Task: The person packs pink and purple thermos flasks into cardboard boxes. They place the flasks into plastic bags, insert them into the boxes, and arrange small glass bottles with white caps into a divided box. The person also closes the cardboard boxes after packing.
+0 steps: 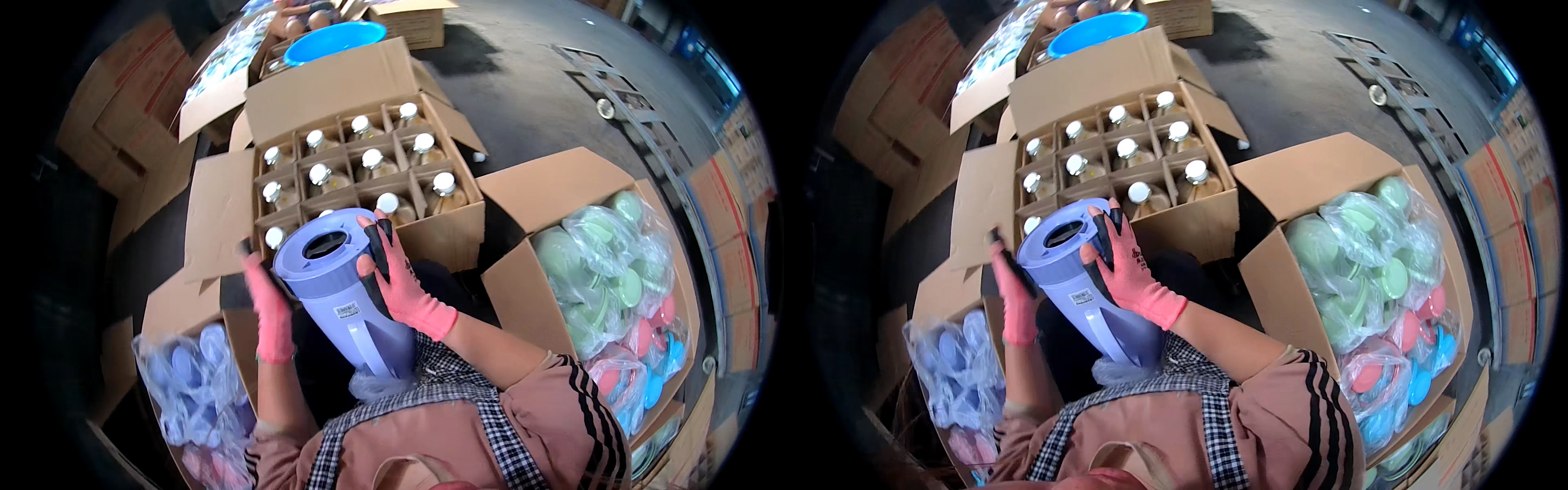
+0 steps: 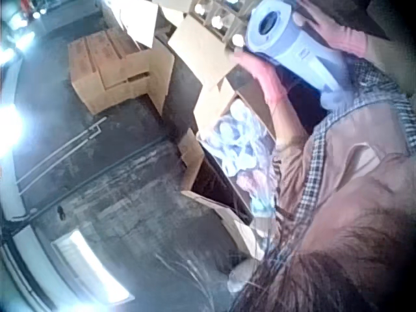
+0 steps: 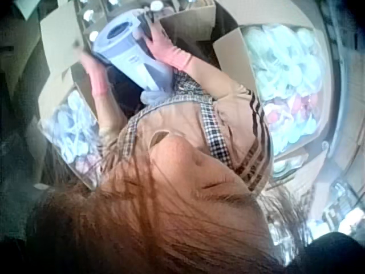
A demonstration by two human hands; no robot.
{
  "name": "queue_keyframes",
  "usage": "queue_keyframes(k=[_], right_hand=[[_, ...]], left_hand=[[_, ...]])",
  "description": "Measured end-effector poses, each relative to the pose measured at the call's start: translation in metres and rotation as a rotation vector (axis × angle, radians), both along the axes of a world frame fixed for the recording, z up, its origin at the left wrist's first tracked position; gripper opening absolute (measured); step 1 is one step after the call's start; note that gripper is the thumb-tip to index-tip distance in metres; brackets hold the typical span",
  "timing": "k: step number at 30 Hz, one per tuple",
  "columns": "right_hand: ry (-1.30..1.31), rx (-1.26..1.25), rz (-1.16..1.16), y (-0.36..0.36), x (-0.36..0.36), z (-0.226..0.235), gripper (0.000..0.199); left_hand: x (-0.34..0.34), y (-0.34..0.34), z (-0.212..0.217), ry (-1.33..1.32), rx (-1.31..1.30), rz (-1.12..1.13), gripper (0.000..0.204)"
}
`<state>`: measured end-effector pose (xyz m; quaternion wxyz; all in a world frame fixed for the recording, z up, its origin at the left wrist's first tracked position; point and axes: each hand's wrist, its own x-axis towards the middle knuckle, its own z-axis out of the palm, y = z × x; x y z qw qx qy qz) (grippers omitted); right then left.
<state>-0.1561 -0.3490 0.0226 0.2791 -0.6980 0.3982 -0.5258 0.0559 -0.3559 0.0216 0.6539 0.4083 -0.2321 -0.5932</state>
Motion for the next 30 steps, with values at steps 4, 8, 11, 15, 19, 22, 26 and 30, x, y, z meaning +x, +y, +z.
queue_keyframes(k=[4,8,11,15,19,22,26,30], right_hand=[[-0.447,0.764,0.072,-0.08,-0.042,-0.039,0.045],[-0.116,0.04,0.036,-0.031,-0.003,-0.005,0.041],[-0.32,0.442,0.088,-0.073,-0.02,-0.036,0.042],[-0.448,0.447,0.062,-0.07,-0.015,-0.055,0.047],[-0.716,0.535,0.371,-0.065,-0.02,-0.022,0.052],[-0.987,0.395,0.666,-0.049,-0.022,0.048,0.057],[-0.956,-0.007,0.59,-0.015,-0.016,0.107,0.092],[0.299,-0.774,-0.011,-0.009,-0.027,0.094,0.076]], left_hand=[[-0.082,0.042,0.047,-1.697,-0.629,0.02,0.062],[-0.028,0.013,0.022,-0.859,-0.286,0.388,0.045],[-0.061,0.022,0.037,-1.113,-0.377,0.128,0.046],[-0.058,0.043,0.039,-1.401,-0.561,0.37,0.052],[-0.062,0.031,0.047,-1.171,-0.473,0.108,0.054],[-0.076,0.069,0.085,-1.606,-0.853,0.263,0.075],[-0.043,0.057,0.108,-1.895,-0.904,0.113,0.062],[-0.054,0.058,0.106,-0.65,-0.351,-0.09,0.042]])
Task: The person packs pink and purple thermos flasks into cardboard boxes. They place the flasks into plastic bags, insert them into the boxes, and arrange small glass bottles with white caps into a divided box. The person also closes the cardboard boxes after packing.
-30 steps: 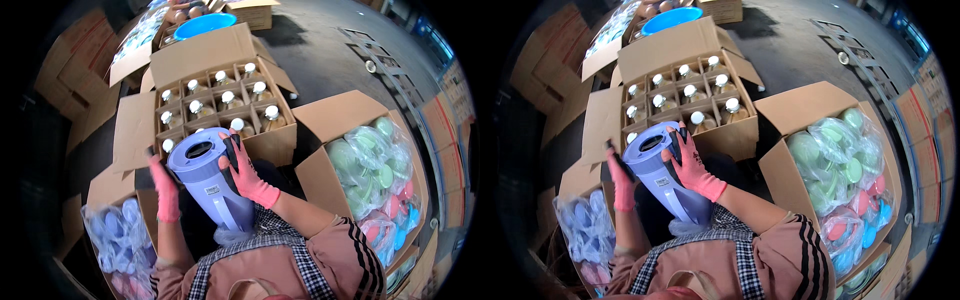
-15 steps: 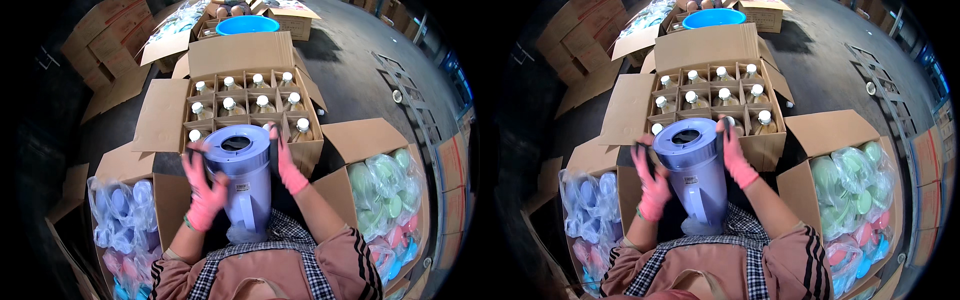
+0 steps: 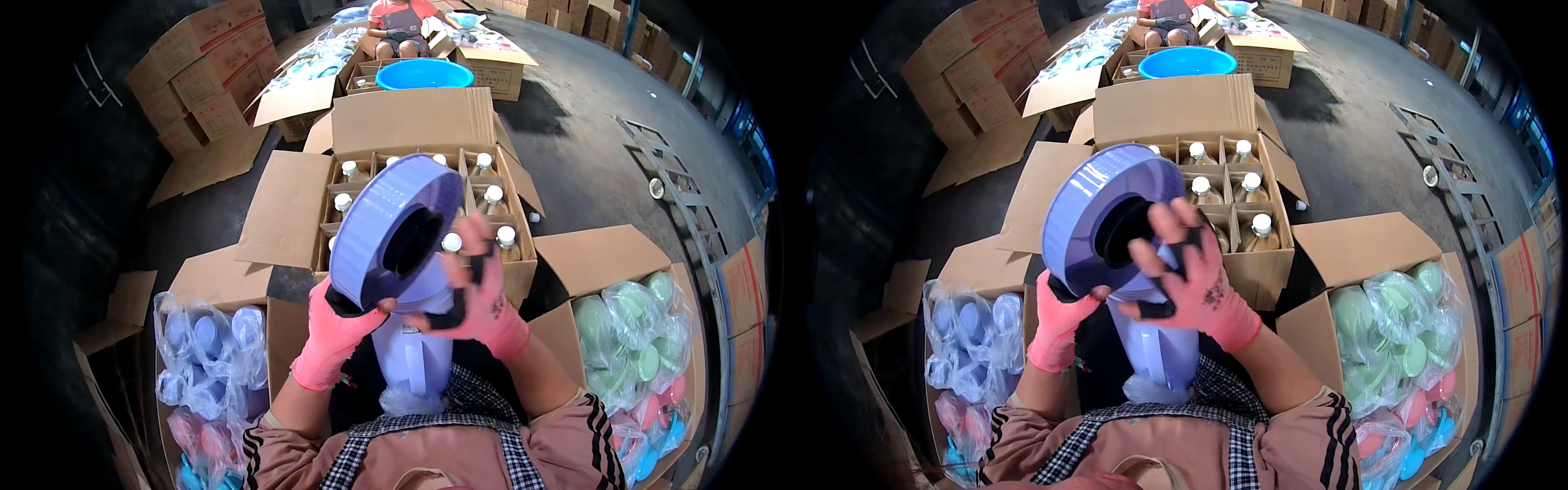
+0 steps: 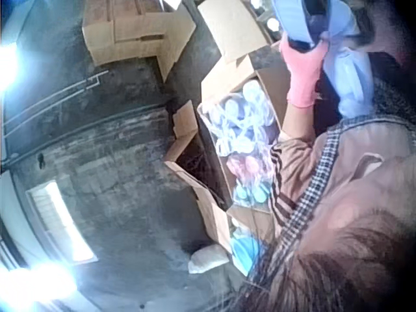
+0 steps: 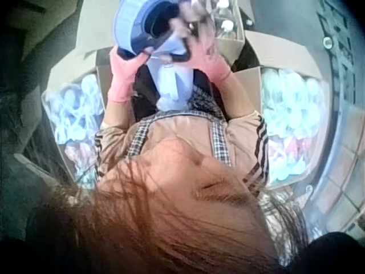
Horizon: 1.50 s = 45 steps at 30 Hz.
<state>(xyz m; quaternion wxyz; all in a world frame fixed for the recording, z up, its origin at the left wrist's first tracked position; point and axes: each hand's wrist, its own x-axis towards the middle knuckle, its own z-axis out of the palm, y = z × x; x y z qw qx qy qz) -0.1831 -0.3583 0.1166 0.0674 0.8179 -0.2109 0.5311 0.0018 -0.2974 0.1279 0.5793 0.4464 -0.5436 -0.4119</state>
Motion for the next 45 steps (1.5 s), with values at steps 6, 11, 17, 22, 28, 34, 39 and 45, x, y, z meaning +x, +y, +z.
queue_keyframes(k=[6,11,17,22,28,34,39,45], right_hand=[[0.035,0.397,-0.173,0.004,0.023,0.02,0.063],[-0.158,0.831,0.113,-0.004,0.02,0.019,0.066],[-0.363,1.829,0.876,-0.029,0.007,0.008,0.049],[-0.38,1.203,0.508,-0.019,0.035,0.001,0.063],[-0.557,1.581,0.533,-0.107,-0.031,-0.028,0.077],[0.403,1.112,-0.769,-0.177,-0.109,-0.177,0.046],[0.624,1.079,-0.779,-0.207,-0.121,-0.216,0.057],[0.953,1.114,-0.742,-0.213,-0.1,-0.202,0.075]], left_hand=[[-0.013,0.009,-0.015,-0.125,-0.072,0.11,0.029],[-0.003,0.005,-0.02,-0.189,-0.135,0.226,0.031],[0.004,0.002,-0.027,-0.314,-0.288,0.283,0.038],[-0.002,-0.007,-0.04,-0.366,-0.311,0.277,0.04],[0.045,-0.05,-0.045,0.324,-0.102,0.46,0.038],[0.092,-0.095,-0.174,1.155,0.027,0.369,0.035],[0.078,-0.087,-0.189,1.232,0.11,0.415,0.036],[0.075,-0.098,-0.188,1.125,0.201,0.331,0.033]])
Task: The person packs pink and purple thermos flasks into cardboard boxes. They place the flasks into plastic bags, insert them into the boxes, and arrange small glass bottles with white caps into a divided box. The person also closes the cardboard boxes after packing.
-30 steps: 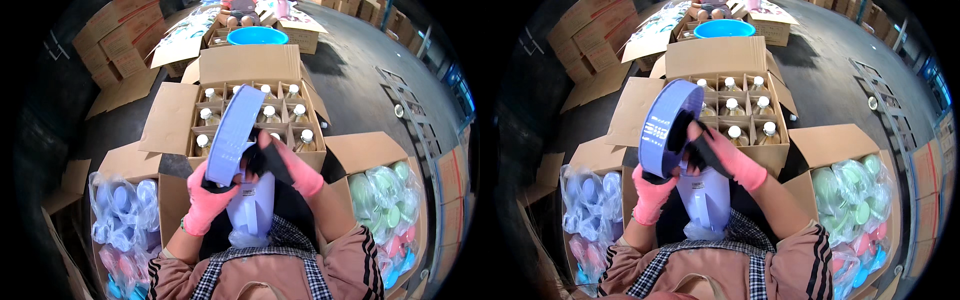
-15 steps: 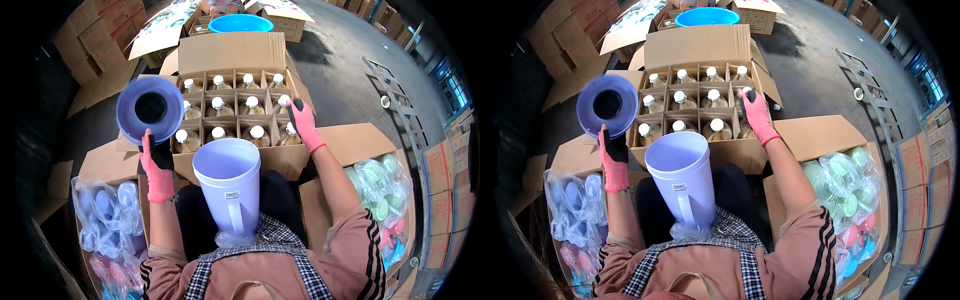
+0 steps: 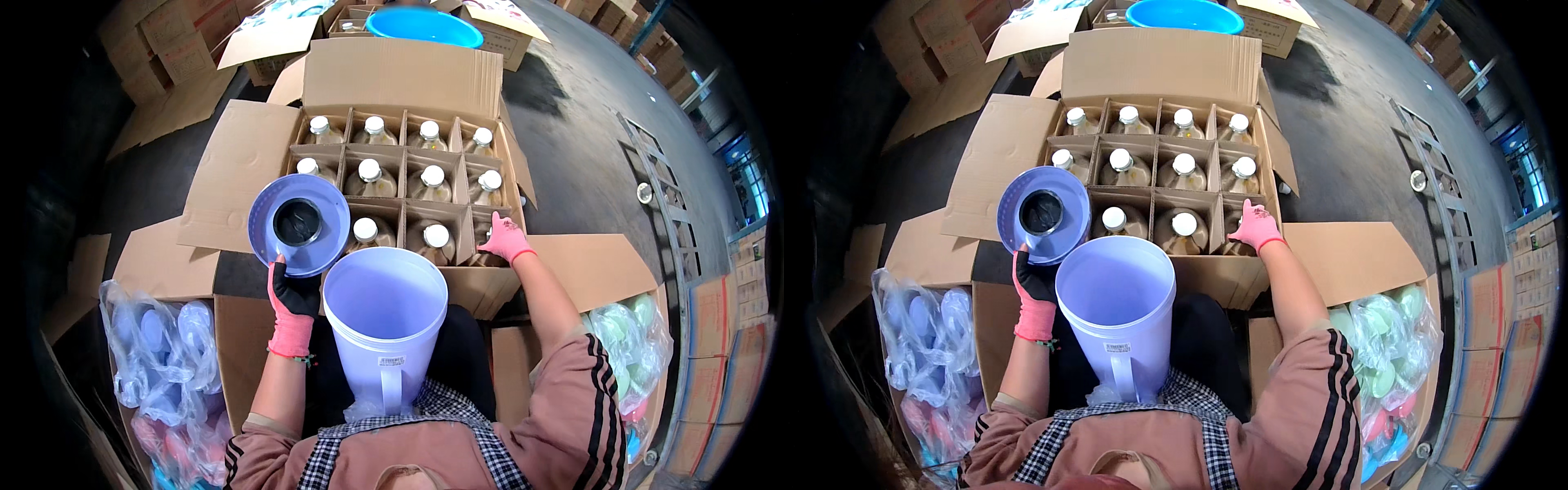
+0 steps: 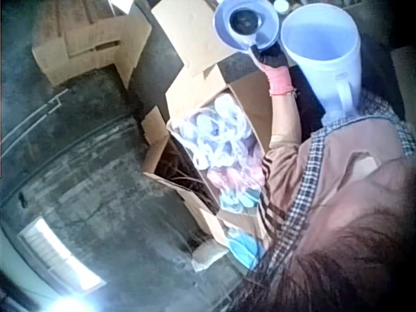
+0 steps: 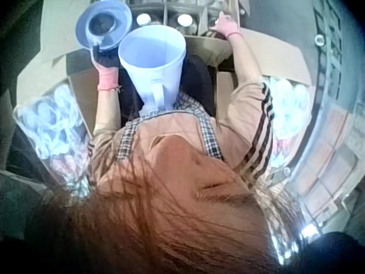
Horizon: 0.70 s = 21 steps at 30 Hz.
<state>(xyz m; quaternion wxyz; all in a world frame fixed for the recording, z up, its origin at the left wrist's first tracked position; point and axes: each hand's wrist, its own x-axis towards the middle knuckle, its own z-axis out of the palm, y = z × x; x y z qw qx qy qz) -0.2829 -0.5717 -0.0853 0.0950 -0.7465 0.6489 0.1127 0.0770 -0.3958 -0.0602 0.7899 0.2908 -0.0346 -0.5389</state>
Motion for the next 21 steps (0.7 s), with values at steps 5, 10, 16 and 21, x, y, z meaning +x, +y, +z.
queue_keyframes(k=[5,10,16,21], right_hand=[[-0.059,0.016,-0.066,-0.003,-0.012,-0.009,0.067],[-0.056,-0.082,-0.057,0.009,-0.005,0.037,0.061],[-0.135,-0.279,0.055,0.025,-0.005,0.191,0.058],[-0.447,-0.596,0.028,0.067,-0.052,0.284,0.047]], left_hand=[[0.004,-0.008,-0.011,0.156,-0.015,-0.039,0.033],[-0.001,-0.007,-0.012,0.124,-0.008,0.01,0.027],[0.015,0.005,-0.018,0.141,-0.097,0.062,0.035],[0.006,0.022,0.001,0.065,-0.324,-0.097,0.038]])
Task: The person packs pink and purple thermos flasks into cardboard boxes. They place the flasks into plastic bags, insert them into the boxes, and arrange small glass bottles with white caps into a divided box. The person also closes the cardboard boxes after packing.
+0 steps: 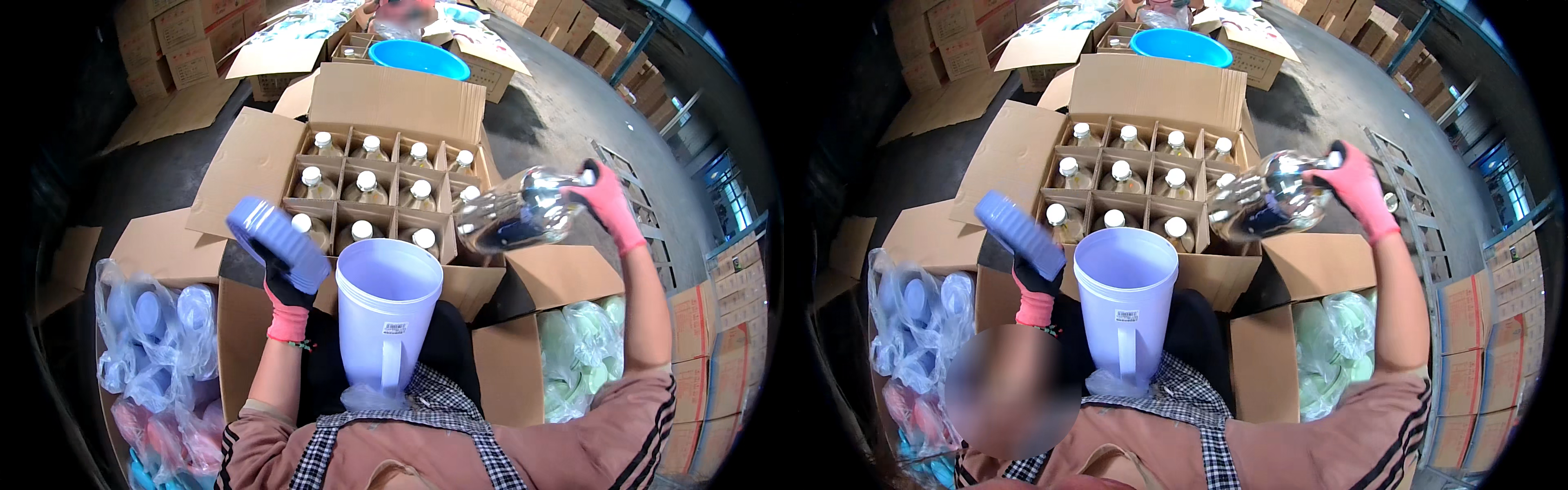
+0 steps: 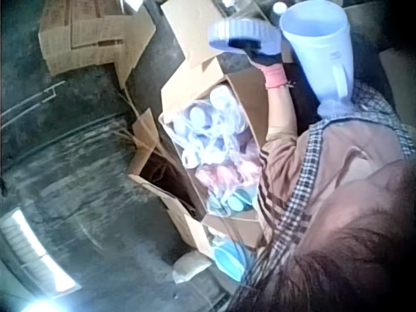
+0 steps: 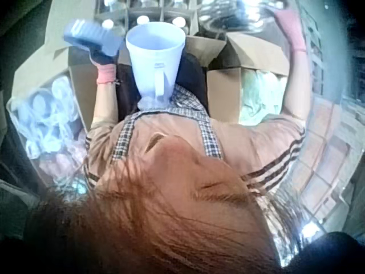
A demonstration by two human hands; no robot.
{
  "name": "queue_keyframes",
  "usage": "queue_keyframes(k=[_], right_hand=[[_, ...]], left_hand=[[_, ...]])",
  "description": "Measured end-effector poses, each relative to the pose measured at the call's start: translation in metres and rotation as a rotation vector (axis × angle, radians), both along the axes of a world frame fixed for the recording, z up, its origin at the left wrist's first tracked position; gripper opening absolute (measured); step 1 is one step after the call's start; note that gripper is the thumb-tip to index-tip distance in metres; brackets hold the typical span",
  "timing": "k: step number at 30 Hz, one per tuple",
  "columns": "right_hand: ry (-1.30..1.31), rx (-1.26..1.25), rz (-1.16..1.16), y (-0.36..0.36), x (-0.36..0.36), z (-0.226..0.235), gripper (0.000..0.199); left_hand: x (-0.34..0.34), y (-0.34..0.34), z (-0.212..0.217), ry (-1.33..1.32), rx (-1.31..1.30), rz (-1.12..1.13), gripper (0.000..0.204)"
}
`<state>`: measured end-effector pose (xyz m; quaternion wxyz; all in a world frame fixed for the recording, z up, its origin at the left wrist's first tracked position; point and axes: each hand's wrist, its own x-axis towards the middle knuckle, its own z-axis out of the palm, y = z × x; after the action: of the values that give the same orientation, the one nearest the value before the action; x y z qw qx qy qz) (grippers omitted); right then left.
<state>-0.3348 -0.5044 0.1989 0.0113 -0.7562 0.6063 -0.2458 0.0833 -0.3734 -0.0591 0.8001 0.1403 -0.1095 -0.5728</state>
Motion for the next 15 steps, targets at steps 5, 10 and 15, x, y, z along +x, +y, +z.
queue_keyframes(k=[5,10,15], right_hand=[[-0.739,0.064,-0.082,0.049,-0.015,0.018,0.03],[-1.516,0.351,0.345,0.043,0.044,-0.057,0.032],[-1.678,0.391,0.637,0.062,0.163,-0.141,0.032]], left_hand=[[-0.002,0.004,0.017,0.06,-0.493,-0.33,0.039],[-0.034,-0.041,0.081,0.03,-0.632,-0.353,0.041],[-0.028,-0.047,0.151,-0.17,-0.372,0.067,0.015]])
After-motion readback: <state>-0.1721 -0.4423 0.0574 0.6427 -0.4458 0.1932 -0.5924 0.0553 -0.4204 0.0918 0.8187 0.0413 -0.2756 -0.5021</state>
